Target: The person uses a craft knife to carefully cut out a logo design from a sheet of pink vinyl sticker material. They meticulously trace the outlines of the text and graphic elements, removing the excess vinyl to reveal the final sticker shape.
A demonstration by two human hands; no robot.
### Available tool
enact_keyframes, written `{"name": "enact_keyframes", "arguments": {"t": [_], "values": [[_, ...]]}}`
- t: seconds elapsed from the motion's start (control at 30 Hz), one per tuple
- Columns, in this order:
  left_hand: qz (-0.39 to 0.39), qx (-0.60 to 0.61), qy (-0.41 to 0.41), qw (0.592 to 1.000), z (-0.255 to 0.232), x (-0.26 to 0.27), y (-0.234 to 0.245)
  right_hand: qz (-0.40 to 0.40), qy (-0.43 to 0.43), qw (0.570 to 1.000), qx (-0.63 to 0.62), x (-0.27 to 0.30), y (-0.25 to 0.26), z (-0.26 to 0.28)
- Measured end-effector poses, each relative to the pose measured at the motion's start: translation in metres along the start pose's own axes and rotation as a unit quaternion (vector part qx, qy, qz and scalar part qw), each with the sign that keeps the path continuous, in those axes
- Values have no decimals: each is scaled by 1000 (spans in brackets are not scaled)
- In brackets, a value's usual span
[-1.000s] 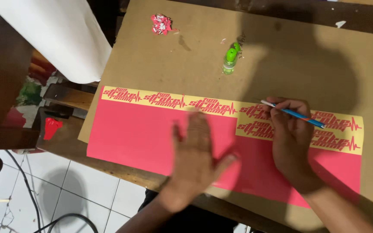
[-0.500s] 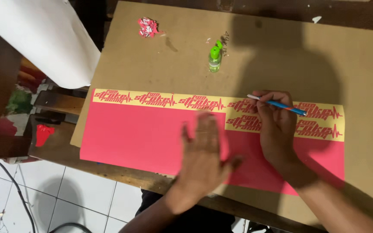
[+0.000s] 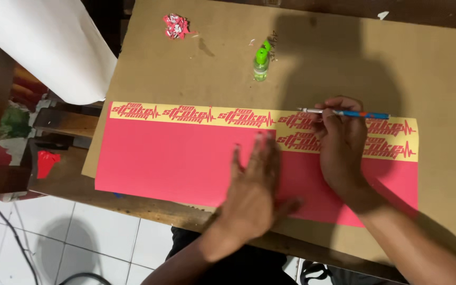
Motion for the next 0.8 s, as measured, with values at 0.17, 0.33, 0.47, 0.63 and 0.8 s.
{"name": "enact_keyframes", "arguments": {"t": [0.17, 0.33, 0.47, 0.63, 0.8], "values": [[-24, 23, 45, 998, 27, 12, 5, -3, -3, 998, -65, -6, 6, -8], [-72, 21, 17, 997, 17, 5, -2, 0, -12, 996, -93, -4, 6, -11], [-48, 5, -12, 999, 38, 13, 2, 11, 1, 995, -95, -7, 7, -7], [25, -23, 86, 996, 91, 40, 10, 65, 9, 996, -53, 4, -7, 4], [-114, 28, -42, 992, 91, 16, 37, 73, 42, 990, 109, 6, -19, 27]]}}
Point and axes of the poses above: each hand's wrist, its own x-axis away from the middle knuckle, its own y-axis out of the back of the hand, z = x × y, the point moved 4 cm from there along -x, towards the middle knuckle, and after that the axes turned 7 degrees about -x, right-handed, at the moved point
